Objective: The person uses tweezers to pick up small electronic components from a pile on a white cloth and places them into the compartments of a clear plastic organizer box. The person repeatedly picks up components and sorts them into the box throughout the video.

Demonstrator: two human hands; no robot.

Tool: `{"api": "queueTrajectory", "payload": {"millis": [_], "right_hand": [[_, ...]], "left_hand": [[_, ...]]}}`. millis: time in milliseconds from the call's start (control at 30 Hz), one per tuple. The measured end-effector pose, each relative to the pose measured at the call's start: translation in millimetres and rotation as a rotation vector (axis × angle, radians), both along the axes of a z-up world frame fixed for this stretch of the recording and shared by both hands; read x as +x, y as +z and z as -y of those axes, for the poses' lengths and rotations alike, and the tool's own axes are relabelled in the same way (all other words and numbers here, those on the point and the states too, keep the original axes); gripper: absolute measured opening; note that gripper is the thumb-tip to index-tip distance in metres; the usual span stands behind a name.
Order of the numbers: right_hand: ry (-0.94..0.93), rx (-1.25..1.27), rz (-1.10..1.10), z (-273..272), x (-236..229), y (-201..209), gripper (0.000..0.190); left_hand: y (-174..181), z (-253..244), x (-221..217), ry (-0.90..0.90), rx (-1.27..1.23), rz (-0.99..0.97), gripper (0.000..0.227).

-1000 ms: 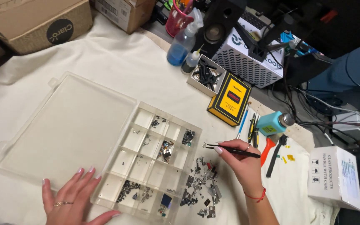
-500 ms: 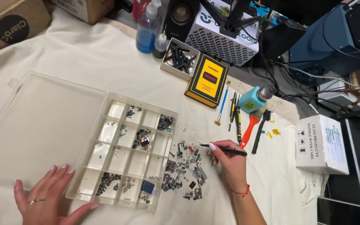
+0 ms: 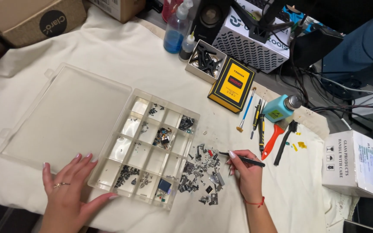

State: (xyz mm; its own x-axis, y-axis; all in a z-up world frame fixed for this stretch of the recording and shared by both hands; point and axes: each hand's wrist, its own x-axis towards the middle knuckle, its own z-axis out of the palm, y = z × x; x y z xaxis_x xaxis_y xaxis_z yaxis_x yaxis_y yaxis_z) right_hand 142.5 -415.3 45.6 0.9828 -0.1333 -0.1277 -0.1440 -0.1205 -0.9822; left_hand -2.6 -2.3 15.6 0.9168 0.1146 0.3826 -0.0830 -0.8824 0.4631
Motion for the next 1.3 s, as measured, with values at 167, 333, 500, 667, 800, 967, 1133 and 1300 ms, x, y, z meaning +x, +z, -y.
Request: {"api": "queueTrajectory", "payload": {"millis": [167, 333, 500, 667, 800, 967, 1133, 1300], "right_hand": [[0.03, 0.008, 0.016, 2, 1, -4, 0.012], [0.048, 0.014, 0.04, 5, 2, -7, 0.01], [0.177, -0.035, 0.027, 13, 2, -12, 0.011], [0.219, -0.031, -0.019, 22, 4, -17, 0.014], [0.195, 0.029, -0.105, 27, 3, -23, 0.027], [0.182, -0.009, -0.088, 30, -5, -19, 0.023], [0.206, -0.051, -0.024, 33, -16, -17, 0.017], [0.349, -0.027, 0.169, 31, -22, -13, 0.014]], "left_hand": [[7, 2, -2, -0.003, 0.007, 0.008, 0.089], [3, -1, -1, -0.02, -0.014, -0.021, 0.089], [0, 2, -4, 0.048, -0.016, -0.06, 0.089], [-13, -1, -5, 0.076, 0.023, -0.078, 0.09], [-15, -3, -5, 0.065, 0.035, -0.046, 0.09], [-20, -3, -5, 0.107, 0.035, -0.09, 0.093], [-18, -2, -6, 0.127, 0.046, -0.147, 0.096], [-17, -2, -7, 0.126, 0.039, -0.146, 0.095]]}}
